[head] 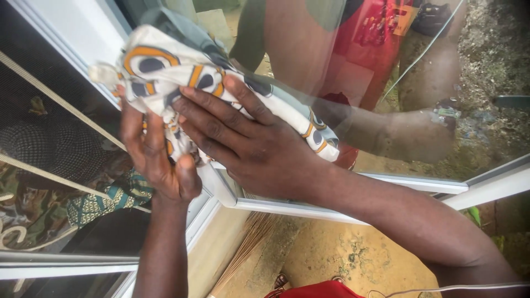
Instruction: The recorder is cleaning a glass door by wiping the glass and frame with a cloth.
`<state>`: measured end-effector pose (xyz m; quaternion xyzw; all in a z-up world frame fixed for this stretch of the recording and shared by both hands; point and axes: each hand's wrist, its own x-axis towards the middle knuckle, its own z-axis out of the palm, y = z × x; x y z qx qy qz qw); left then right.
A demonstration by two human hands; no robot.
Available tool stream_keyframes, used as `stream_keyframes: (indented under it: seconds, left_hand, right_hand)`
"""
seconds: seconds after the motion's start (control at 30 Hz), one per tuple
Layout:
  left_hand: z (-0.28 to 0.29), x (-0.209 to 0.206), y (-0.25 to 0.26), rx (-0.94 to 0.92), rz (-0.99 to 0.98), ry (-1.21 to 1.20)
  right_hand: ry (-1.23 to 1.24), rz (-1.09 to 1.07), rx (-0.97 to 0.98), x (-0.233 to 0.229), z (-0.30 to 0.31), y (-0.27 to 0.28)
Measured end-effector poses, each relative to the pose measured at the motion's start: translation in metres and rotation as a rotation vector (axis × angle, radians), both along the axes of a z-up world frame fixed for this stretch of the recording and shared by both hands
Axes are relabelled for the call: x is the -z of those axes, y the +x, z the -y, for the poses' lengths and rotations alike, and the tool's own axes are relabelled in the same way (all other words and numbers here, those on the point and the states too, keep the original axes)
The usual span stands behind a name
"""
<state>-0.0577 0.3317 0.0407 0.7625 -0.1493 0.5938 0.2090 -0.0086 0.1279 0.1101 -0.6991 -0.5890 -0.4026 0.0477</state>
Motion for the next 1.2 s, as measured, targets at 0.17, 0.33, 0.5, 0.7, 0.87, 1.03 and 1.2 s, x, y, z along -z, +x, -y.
stream_keyframes:
  seconds: [0.17, 0.33, 0.5, 0.7, 0.87, 1.03, 1.2]
  left_hand:
    - [0.002, 0.042, 0.005, -0.041, 0.009, -0.02]
    - [0.006, 0.074, 0.004, -0.134, -0.037, -0.034]
    - [0.013, 0.114, 0.008, -0.147, -0.035, -0.128]
    - [0.038, 0.132, 0.001, -0.187, -0.095, -0.242]
    - [0.056, 0.147, 0.0, -0.208, -0.095, -0.335]
    - [0.069, 0.161, -0.002, -0.209, -0.067, -0.346]
    - [0.089, 0.174, 0.0, -0.285, -0.171, -0.54]
  right_hand:
    - [-0.003, -0.076, -0.075, 0.016, -0.003, -0.001]
    - [-0.027, -0.148, -0.129, 0.027, -0.001, -0.003]
    - [-0.067, -0.204, -0.164, 0.046, 0.001, -0.002]
    - [-0.134, -0.188, -0.147, 0.062, 0.006, -0.009]
    - [-0.16, -0.227, -0.151, 0.068, 0.011, -0.014]
    - [-0.184, -0.28, -0.191, 0.08, 0.013, -0.018]
    - [-0.134, -0.363, -0.237, 0.09, 0.021, -0.037]
